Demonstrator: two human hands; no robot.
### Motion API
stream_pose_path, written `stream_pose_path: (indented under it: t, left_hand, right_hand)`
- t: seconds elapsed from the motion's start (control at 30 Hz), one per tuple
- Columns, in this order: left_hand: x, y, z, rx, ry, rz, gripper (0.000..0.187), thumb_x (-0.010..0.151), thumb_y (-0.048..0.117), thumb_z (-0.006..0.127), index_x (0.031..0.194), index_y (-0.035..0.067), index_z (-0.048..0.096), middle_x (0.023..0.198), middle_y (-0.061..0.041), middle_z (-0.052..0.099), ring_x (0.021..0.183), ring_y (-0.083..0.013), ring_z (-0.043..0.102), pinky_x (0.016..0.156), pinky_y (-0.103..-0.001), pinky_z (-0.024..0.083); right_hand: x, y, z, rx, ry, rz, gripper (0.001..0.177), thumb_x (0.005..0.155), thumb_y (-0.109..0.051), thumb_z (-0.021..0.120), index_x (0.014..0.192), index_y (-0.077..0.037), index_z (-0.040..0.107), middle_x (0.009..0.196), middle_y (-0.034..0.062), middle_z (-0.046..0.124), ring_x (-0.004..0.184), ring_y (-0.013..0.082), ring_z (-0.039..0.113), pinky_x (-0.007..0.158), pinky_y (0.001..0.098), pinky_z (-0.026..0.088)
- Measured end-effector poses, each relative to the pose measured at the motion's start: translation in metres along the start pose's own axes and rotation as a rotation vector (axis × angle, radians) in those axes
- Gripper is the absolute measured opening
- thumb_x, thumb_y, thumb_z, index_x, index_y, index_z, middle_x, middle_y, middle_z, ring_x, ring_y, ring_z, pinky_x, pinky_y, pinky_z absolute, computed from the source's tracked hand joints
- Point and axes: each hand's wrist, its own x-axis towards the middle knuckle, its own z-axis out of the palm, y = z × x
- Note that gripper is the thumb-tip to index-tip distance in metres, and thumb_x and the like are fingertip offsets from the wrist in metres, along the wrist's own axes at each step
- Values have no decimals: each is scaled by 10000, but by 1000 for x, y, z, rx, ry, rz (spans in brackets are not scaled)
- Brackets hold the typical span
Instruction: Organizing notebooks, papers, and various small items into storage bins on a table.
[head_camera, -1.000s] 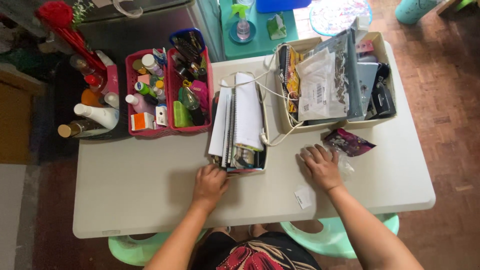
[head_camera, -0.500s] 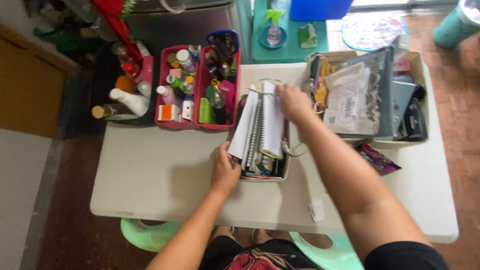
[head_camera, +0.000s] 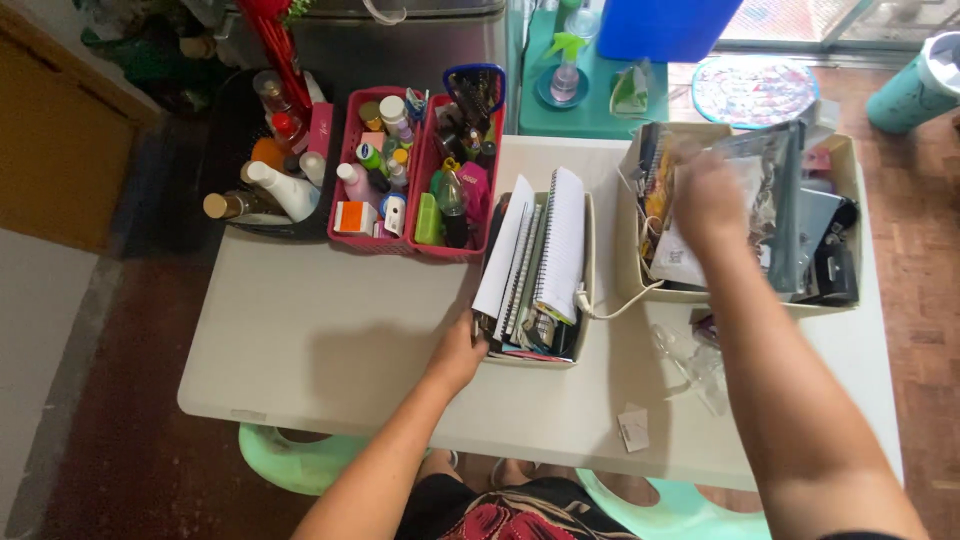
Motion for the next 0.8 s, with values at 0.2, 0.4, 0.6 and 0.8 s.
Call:
stream_pose_path:
  t: [0.2,0.4,0.6,0.8]
  left_hand:
    - [30,-20,18,-123,20,14,753,734,54,700,1427,43,403,1184,-250,674,1119,-410,652,948,-468,509]
    - [41,-55,46,34,-26,-7,632,815,50,650,1402,-10,423,1129,-310,680,1080,-459,667,930,-495,526]
    - [18,-57,34,42,11,10,601,811,48,642,1375,-13,443,1109,-304,682,1053,-461,668,891,-508,532]
    - [-27,-68,22,124,-74,-82,644,850,86,653,1420,-43,383,1106,-330,672,1057,-472,662,922,-512,528]
  right_hand:
    - [-91,-93,-27,-74,-677,-285,606,684,-456,908,1095,-99,641,1062,118,697,1098,326,644,980,438,517]
    - [-91,-39,6,314,-522,-78,430,876,-41,551,1223,-238,712,1149,125,737,1019,336,701,876,450,547]
    - [-30,34,-18,355,134,278,337,1028,-63,516,1346,-72,628,1183,250,695,1088,414,662,941,474,504]
    - [-23,55,-9,263,61,533,428,941,-158,695,1333,-39,573,1218,277,580,1076,448,603,931,482,472]
